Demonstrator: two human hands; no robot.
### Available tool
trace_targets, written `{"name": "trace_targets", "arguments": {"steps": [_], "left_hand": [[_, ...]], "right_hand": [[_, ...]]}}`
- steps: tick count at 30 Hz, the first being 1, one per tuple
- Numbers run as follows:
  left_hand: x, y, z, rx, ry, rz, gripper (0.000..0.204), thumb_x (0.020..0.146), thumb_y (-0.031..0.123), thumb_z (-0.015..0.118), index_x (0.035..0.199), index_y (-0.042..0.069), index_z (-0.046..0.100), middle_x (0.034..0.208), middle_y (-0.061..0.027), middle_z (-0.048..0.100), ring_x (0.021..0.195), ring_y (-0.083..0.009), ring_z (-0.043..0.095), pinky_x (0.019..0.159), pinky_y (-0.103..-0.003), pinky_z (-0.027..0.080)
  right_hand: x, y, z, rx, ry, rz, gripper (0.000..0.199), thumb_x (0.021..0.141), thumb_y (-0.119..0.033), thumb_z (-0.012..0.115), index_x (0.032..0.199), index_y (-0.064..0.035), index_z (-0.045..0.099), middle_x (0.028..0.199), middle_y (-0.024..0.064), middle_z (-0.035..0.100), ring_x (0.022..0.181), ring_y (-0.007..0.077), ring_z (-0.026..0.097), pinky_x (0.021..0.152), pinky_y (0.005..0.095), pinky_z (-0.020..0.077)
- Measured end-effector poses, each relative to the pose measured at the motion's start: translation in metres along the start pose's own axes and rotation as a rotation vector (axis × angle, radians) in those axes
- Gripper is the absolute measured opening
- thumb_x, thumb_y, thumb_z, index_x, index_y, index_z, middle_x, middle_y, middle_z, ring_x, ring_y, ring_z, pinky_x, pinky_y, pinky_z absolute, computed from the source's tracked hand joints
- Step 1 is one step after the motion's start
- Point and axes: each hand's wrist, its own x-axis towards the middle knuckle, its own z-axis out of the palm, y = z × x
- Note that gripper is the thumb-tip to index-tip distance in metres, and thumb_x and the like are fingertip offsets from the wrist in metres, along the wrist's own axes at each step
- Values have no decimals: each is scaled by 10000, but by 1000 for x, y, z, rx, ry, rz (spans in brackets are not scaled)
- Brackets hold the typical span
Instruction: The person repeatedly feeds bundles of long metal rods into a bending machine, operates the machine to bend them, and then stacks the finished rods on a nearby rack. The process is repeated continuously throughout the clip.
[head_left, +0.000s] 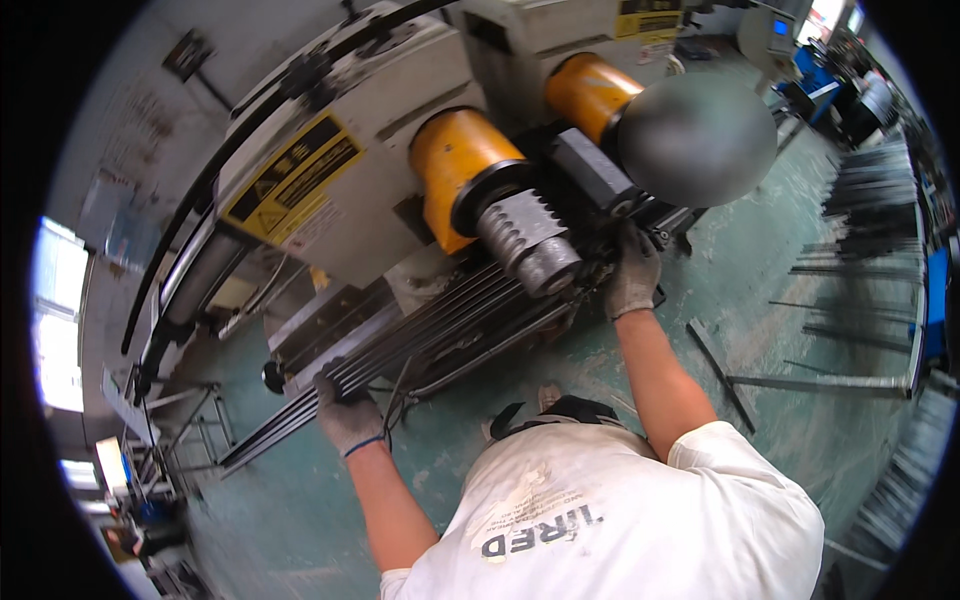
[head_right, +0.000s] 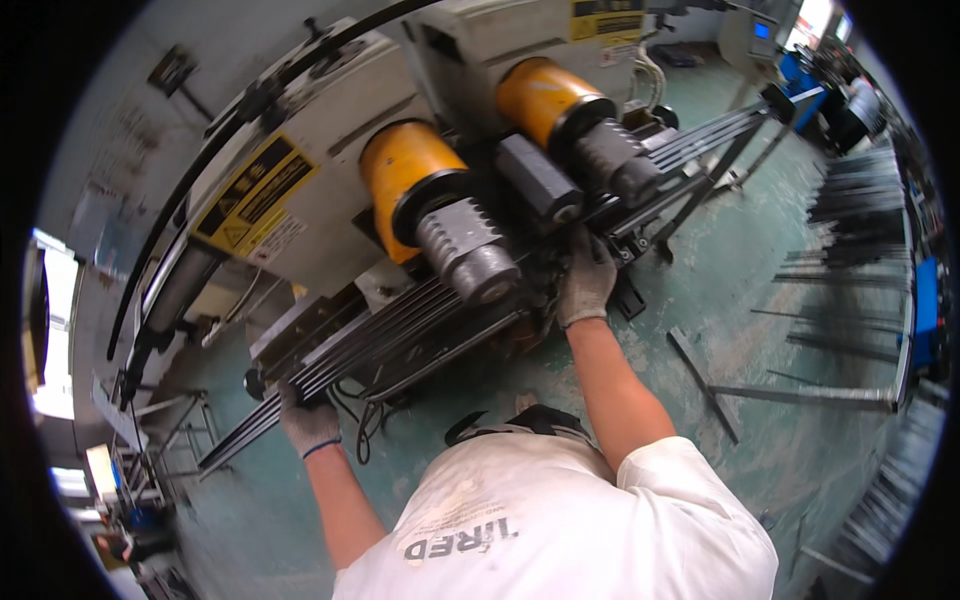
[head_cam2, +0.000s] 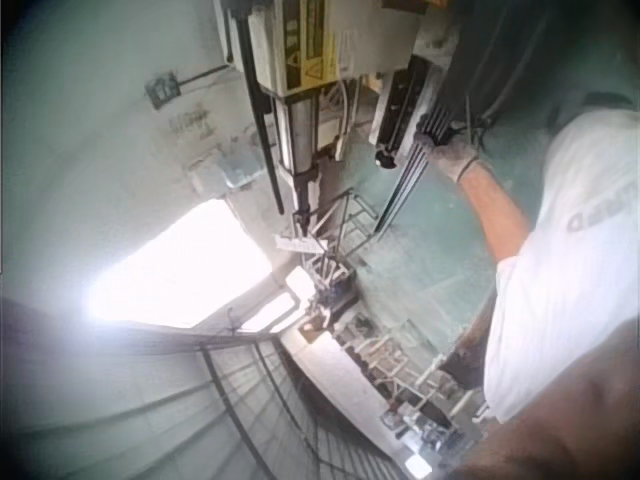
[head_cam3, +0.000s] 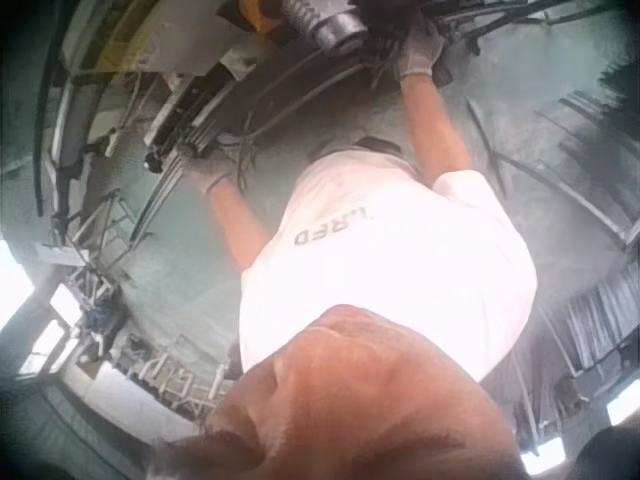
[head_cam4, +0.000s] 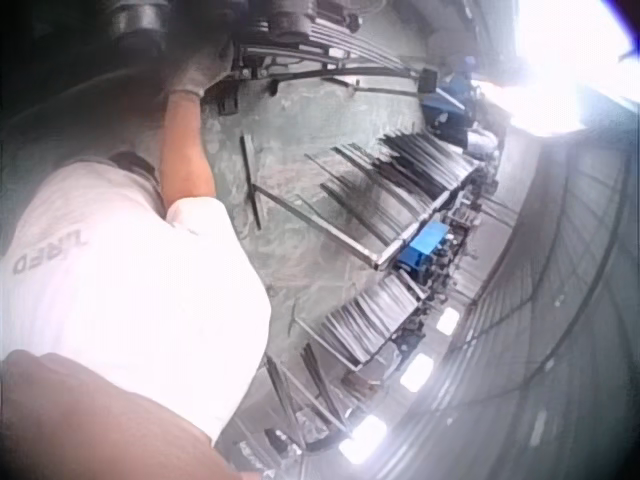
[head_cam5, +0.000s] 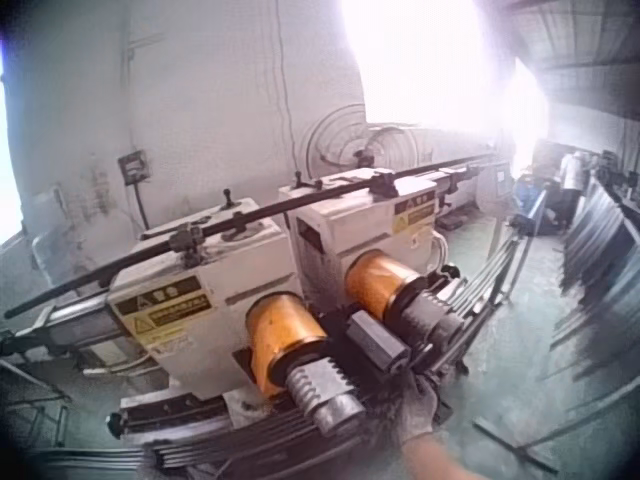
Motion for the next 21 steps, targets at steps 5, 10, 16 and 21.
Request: {"name": "trace_targets", "arguments": {"steps": [5,10,16,21], "left_hand": [[-39,2,18,8,-111,-177,326,1134,320,627,1344,90,721,1341,-118,746,1302,-322,660,1163,-528,499],[-30,40,-9,-114,-156,-117,309,1131,244,596,1341,37,686,1347,-171,738,1316,-350,658,1204,-559,482],[18,161,-104,-102,5,40,365,1170,266,505,1369,-11,635,1331,-170,718,1314,-358,650,1208,-550,473],[78,268,-202,-184,-70,124,282,1125,283,575,1214,35,677,1276,-150,735,1234,-349,670,1175,-540,488]], "right_hand": [[-4,6,2,-254,-32,-202,384,1110,-303,688,1279,31,775,1143,64,784,1049,172,690,968,345,528],[0,25,-38,-322,-52,-54,506,1159,-340,573,1518,12,630,1541,154,635,1370,240,614,1169,389,481],[-55,43,-88,-487,2,39,517,1120,-407,636,1445,-11,705,1386,97,727,1216,221,684,1068,348,485],[-74,117,-171,-604,78,175,435,1070,-414,703,1255,-26,775,1014,13,727,836,145,595,748,325,453]]}}
